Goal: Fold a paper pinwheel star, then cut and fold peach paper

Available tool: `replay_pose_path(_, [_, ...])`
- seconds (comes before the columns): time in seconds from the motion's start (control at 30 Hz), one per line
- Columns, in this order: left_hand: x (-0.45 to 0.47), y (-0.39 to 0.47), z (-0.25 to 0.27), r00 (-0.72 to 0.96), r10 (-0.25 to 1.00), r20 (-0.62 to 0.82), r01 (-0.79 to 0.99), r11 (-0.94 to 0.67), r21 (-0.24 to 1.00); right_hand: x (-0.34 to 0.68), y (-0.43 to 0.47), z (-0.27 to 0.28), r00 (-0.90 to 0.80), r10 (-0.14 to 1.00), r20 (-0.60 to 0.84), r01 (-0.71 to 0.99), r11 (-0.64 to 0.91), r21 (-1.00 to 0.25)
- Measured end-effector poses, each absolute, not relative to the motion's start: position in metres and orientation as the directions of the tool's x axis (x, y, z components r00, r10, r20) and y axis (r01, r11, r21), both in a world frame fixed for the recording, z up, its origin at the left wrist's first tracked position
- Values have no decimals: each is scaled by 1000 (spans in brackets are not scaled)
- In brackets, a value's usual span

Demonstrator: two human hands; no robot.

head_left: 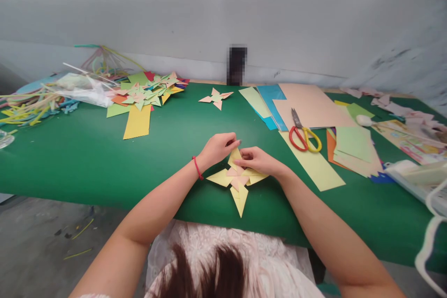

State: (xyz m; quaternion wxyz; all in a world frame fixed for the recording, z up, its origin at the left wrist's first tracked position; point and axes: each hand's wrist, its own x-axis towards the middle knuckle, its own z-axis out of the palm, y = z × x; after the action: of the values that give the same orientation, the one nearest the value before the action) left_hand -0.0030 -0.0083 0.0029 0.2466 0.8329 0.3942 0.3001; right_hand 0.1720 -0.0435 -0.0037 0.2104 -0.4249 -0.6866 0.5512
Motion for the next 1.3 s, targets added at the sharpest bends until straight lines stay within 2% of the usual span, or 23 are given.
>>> replay_pose_path(0.17, [-3,-7,2,512,797,319,523,-584,620,173,-43,-5,-571,800,-184,339,25,-941])
replay_pose_path(0.4, [-3,-7,3,545,782,304,465,-583,666,175,-43,-3,-606,768,-208,307,-15,-951])
replay_pose_path(0.73, [-6,-9,12,632,769,100,410,-441,798,175,-44,-4,-663,709,-239,309,-30,-950])
replay_pose_path(0.93, [-6,-11,14,757,648,81,312,-468,827,173,-46,-4,-643,731,-228,349,15,-937])
replay_pose_path(1.3, [-19,-8,25,768,640,26,329,-428,842,173,-46,-2,-712,668,-216,314,28,-949])
